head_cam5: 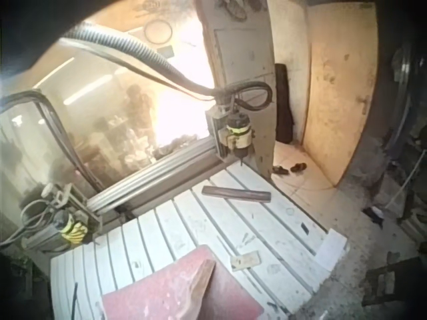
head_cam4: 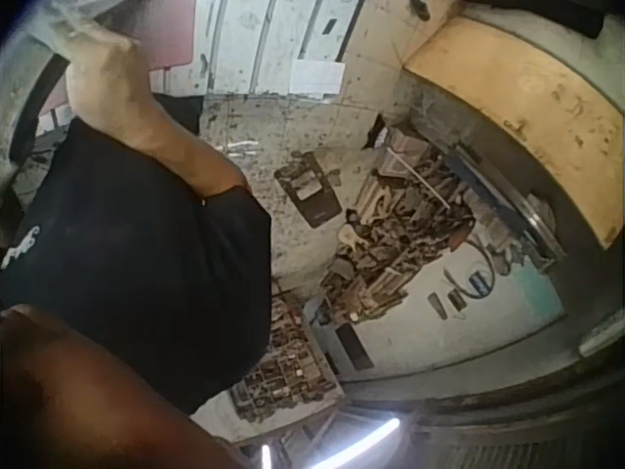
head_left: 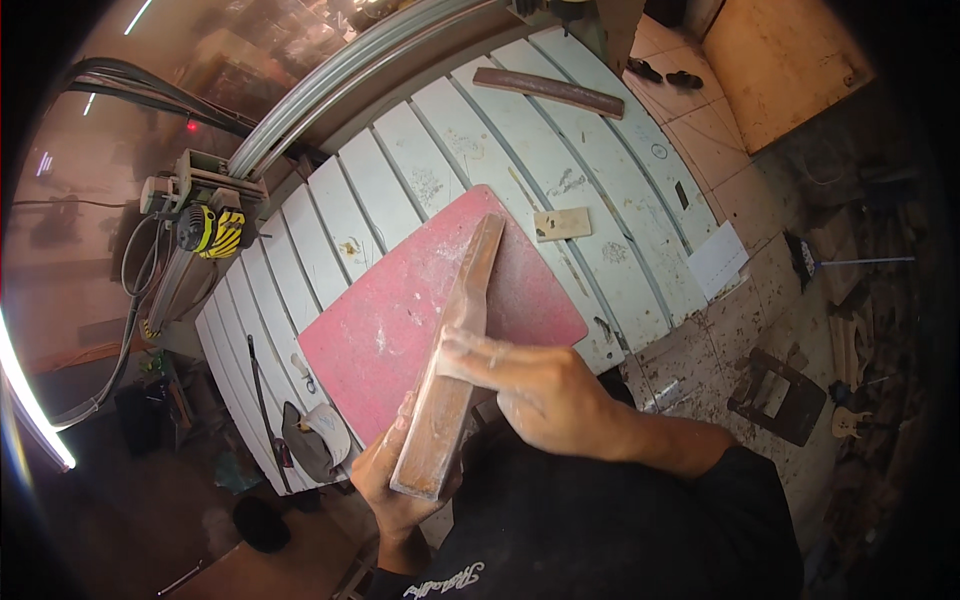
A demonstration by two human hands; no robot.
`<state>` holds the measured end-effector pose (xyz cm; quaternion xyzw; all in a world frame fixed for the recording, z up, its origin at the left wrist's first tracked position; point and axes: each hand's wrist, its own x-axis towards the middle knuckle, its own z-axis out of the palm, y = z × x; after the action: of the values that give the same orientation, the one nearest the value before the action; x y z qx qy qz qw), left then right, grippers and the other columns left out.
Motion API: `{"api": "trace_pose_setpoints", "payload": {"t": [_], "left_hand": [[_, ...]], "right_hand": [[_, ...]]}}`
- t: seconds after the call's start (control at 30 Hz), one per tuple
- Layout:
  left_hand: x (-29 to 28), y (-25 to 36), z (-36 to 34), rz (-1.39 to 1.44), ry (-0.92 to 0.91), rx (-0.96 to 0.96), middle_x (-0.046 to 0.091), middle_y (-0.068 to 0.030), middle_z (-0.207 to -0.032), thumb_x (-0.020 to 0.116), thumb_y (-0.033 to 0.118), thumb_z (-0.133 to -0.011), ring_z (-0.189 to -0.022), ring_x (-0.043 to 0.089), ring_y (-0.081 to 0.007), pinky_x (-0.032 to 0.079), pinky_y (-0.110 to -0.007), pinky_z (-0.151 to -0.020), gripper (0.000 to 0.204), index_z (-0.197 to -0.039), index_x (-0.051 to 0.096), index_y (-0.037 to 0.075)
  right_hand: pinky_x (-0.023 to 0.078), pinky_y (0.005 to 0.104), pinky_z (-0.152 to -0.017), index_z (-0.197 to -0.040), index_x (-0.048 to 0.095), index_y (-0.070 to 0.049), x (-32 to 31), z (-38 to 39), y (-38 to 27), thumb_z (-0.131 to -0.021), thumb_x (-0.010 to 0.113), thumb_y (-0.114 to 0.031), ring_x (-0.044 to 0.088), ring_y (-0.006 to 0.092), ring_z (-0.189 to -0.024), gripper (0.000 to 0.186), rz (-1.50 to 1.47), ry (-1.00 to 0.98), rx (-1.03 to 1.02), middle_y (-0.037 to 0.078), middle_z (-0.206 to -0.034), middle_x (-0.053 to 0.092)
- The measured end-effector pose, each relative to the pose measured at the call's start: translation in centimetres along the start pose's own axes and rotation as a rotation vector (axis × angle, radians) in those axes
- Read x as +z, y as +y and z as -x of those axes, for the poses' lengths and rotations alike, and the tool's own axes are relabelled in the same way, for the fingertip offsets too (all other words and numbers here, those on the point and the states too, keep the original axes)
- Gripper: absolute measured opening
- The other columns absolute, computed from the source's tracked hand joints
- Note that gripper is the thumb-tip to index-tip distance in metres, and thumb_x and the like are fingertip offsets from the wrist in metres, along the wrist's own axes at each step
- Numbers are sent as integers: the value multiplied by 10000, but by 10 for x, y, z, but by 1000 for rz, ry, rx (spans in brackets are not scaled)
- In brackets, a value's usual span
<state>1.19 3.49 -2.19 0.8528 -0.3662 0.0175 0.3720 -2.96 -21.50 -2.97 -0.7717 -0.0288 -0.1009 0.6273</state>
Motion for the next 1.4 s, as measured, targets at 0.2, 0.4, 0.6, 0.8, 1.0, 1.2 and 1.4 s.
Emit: {"api": "trace_pose_setpoints", "payload": {"t": [0.2, 0.4, 0.6, 0.8, 1.0, 1.2, 1.4], "left_hand": [[-4, -1, -3, 58, 24, -51, 745, -270, -1145, 906, 145, -649, -975, 785, -331, 612, -382, -856, 823, -1370, 580, -81], [-10, -9, -14, 42, 67, -43, 760, -270, -1142, 909, 152, -630, -959, 797, -322, 616, -366, -840, 777, -1305, 620, -103], [-17, -17, -17, 70, 102, -87, 781, -205, -1013, 914, 184, -630, -901, 792, -268, 605, -346, -845, 779, -1280, 622, -130], [-18, -19, -21, 89, 99, -99, 776, -210, -1030, 921, 194, -638, -937, 783, -266, 601, -365, -869, 785, -1287, 616, -125], [-25, -29, -20, -75, 203, -9, 746, -213, -1058, 931, 226, -662, -949, 760, -274, 595, -374, -863, 832, -1347, 576, -86], [-29, -36, -27, -119, 267, -10, 737, -184, -1012, 919, 206, -685, -883, 739, -255, 584, -355, -812, 793, -1367, 586, -26], [-28, -32, -26, -102, 240, 39, 740, -191, -1017, 902, 191, -711, -879, 742, -248, 584, -350, -803, 748, -1358, 594, -24]], "right_hand": [[391, 376, -1229, -1420, 619, 17, 6, -9, 43, -844, 436, 119, 551, 304, -1418, 613, -243, -7, 99, 239, -1456, 611], [443, 383, -1190, -1457, 606, -51, 30, -17, 161, -853, 424, 77, 588, 314, -1377, 644, -81, 3, 97, 161, -1520, 579], [510, 402, -1124, -1453, 623, -137, 23, -40, 202, -877, 455, 40, 625, 326, -1317, 626, 264, -17, 197, 97, -1523, 583], [515, 405, -1114, -1455, 620, -134, 16, -41, 231, -877, 437, 68, 626, 333, -1310, 639, 217, 35, 92, 97, -1521, 583], [520, 419, -1104, -1478, 594, -122, 32, -44, 216, -891, 434, 64, 630, 321, -1308, 637, 269, -79, 84, 86, -1542, 565], [508, 455, -1109, -1511, 550, -114, 23, -47, 241, -878, 453, 40, 636, 360, -1284, 658, 404, 121, 207, 112, -1567, 538], [413, 400, -1211, -1476, 579, -40, 41, -37, 100, -835, 480, 70, 563, 320, -1403, 657, -258, 4, 133, 192, -1519, 572]]}}
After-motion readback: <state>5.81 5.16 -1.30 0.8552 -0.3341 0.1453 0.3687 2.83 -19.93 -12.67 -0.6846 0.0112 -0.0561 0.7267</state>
